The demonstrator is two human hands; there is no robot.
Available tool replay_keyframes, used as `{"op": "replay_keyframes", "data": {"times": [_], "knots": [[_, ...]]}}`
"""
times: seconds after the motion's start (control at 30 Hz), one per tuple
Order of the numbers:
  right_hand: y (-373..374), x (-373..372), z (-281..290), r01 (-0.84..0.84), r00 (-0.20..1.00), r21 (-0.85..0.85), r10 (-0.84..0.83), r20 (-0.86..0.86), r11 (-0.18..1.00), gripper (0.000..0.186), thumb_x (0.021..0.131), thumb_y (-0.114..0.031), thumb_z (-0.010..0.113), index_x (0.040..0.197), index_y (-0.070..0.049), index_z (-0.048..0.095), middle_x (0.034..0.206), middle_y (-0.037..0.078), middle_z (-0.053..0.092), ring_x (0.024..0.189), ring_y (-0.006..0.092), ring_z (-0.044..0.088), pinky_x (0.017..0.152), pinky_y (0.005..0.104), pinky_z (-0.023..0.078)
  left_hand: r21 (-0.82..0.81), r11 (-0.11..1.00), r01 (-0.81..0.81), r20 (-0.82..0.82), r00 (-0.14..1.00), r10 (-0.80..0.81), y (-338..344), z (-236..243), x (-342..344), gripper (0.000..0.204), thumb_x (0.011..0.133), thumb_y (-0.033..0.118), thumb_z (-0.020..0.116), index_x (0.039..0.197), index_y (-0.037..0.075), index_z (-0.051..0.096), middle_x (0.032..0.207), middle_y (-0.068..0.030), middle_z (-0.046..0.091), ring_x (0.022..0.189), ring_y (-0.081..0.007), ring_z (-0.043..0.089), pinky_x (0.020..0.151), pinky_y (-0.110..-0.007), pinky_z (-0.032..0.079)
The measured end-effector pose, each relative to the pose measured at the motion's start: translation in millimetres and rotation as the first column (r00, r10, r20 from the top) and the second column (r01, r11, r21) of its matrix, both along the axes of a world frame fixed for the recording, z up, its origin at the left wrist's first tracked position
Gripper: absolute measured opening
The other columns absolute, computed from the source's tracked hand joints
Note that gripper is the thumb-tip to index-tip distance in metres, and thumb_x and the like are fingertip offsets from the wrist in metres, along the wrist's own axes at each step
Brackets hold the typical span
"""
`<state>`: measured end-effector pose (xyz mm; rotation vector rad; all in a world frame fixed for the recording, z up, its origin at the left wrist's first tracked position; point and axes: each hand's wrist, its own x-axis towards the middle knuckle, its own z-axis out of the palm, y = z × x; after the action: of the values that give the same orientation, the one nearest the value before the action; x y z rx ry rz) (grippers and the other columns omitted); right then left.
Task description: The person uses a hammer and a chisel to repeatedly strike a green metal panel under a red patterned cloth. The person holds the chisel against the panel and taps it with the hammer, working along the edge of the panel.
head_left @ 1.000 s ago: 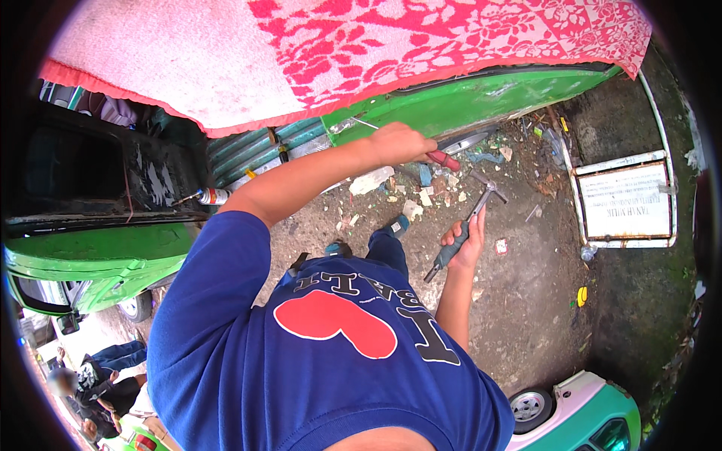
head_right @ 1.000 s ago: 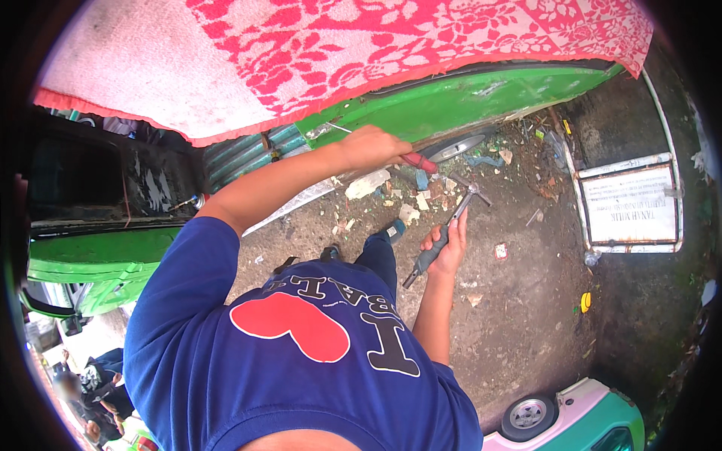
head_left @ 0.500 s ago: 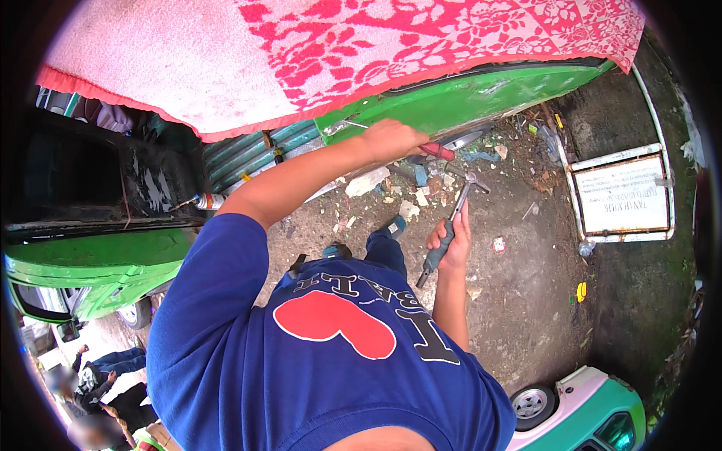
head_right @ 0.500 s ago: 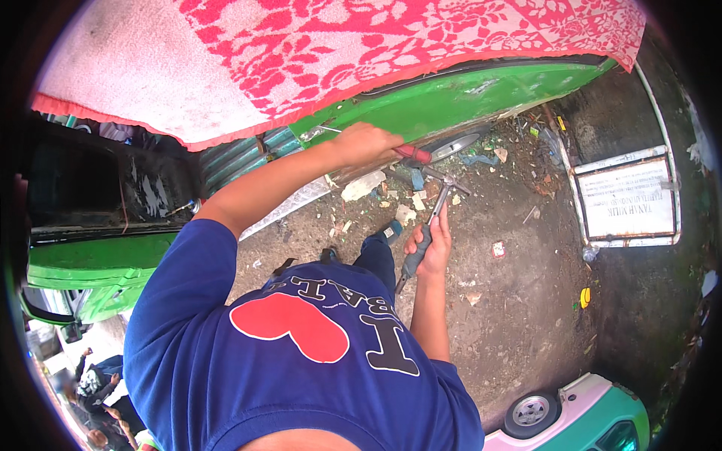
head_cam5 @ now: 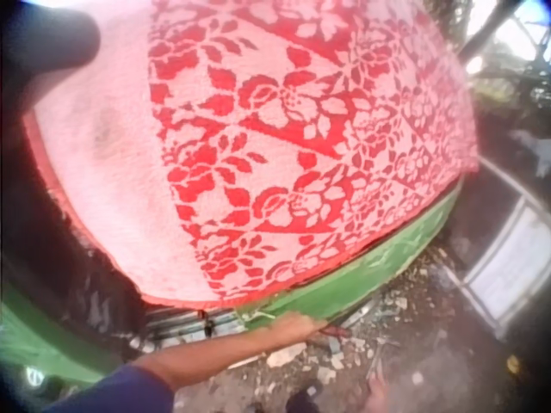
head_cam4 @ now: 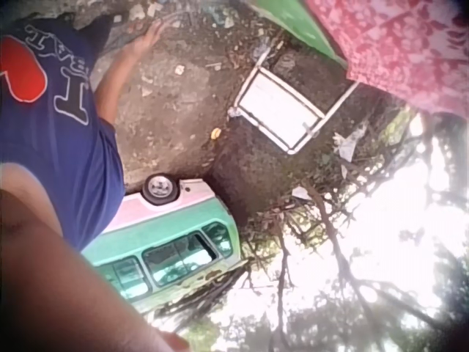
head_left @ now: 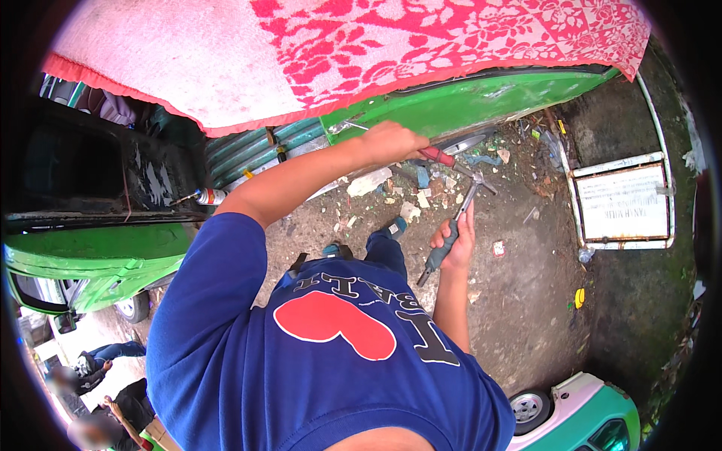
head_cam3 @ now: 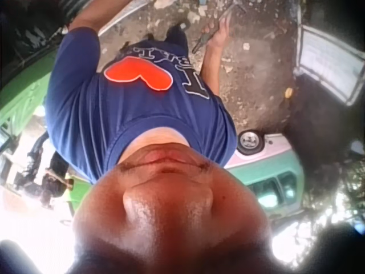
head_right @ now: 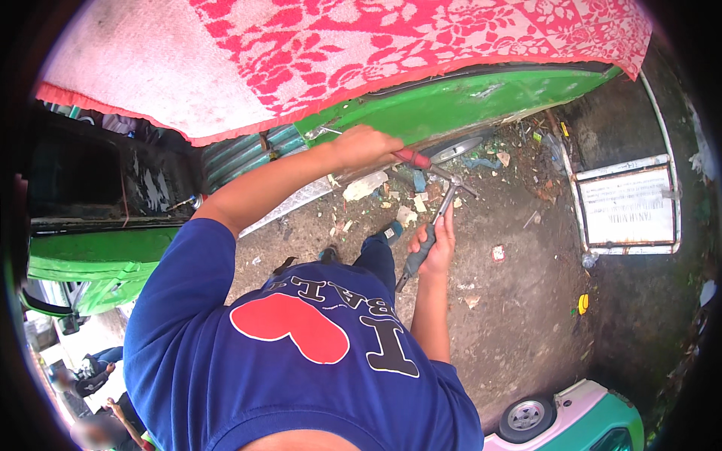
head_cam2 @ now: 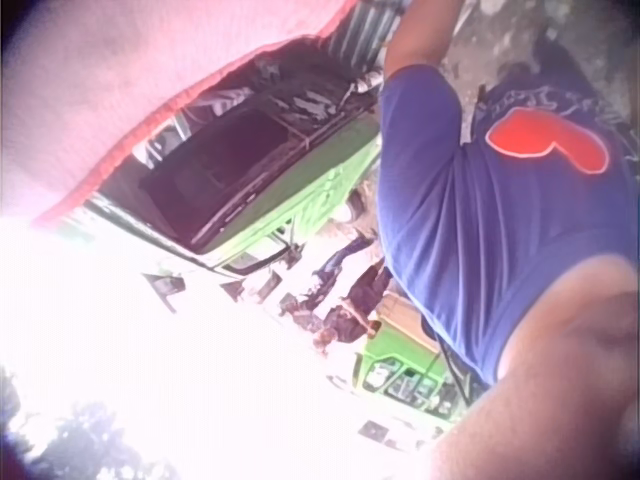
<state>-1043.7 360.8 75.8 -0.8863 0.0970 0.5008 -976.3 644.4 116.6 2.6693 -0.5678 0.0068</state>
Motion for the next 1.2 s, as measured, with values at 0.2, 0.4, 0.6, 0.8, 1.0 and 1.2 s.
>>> {"op": "replay_keyframes", "data": {"times": [0.2,0.4,0.6,0.8,1.0,1.2], "knots": [[-5,1,2,0.109,0.994,0.033,-0.109,-0.01,0.993,0.056,0.107,-0.031,0.039,0.157,-0.034,0.014,0.066,0.005,0.047,0.047,0.0177,0.049,0.044,0.0341,0.047,0.003,1.0,0.026,-0.051,0.998,-0.026,-6,2,-2,0.023,0.094,0.037,0.058,0.103,0.016,0.061,0.093,-0.0098,0.069,0.088,-0.0334,0.067,0.073,-0.046,0.053],[-12,2,2,0.121,0.992,0.006,-0.121,-0.024,0.993,0.055,0.106,-0.032,0.039,0.157,-0.034,0.016,0.066,0.005,0.047,0.047,0.0184,0.049,0.044,0.0348,0.046,0.026,0.999,0.031,-0.079,0.996,-0.029,-8,2,2,0.023,0.093,0.035,0.059,0.103,0.015,0.06,0.093,-0.009,0.069,0.089,-0.0332,0.067,0.073,-0.047,0.052],[-9,-3,-4,0.116,0.992,0.015,-0.115,-0.05,0.993,0.055,0.106,-0.032,0.039,0.156,-0.035,0.018,0.066,0.005,0.046,0.047,0.0185,0.049,0.044,0.0347,0.046,0.016,0.999,0.051,-0.061,0.997,-0.05,-6,5,1,0.022,0.094,0.035,0.059,0.103,0.014,0.06,0.093,-0.0102,0.069,0.088,-0.034,0.067,0.073,-0.047,0.052],[-12,-5,-1,0.106,0.994,-0.016,-0.107,-0.028,0.994,0.053,0.107,-0.034,0.037,0.156,-0.037,0.016,0.066,0.003,0.045,0.047,0.0164,0.047,0.044,0.0333,0.046,0.012,0.999,0.046,-0.056,0.997,-0.045,-7,-1,2,0.023,0.094,0.036,0.058,0.103,0.015,0.061,0.09,-0.0111,0.069,0.086,-0.0347,0.067,0.073,-0.048,0.052],[-2,-10,-6,-0.011,1.0,-0.115,0.009,-0.015,0.993,0.054,0.106,-0.029,0.041,0.156,-0.032,0.021,0.064,0.004,0.046,0.046,0.0172,0.048,0.043,0.0338,0.046,0.017,1.0,0.002,-0.051,0.999,-0.001,-9,1,7,0.023,0.094,0.037,0.058,0.101,0.015,0.062,0.087,-0.0132,0.069,0.082,-0.0357,0.067,0.071,-0.048,0.053],[12,-5,8,0.108,0.993,0.08,-0.111,0.043,0.991,0.055,0.106,-0.026,0.041,0.157,-0.031,0.02,0.065,0.005,0.047,0.046,0.0178,0.05,0.043,0.0327,0.048,-0.006,1.0,0.001,-0.001,1.0,-0.001,-4,-3,5,0.025,0.094,0.039,0.058,0.1,0.015,0.063,0.086,-0.0129,0.069,0.08,-0.0356,0.067,0.069,-0.047,0.053]]}}
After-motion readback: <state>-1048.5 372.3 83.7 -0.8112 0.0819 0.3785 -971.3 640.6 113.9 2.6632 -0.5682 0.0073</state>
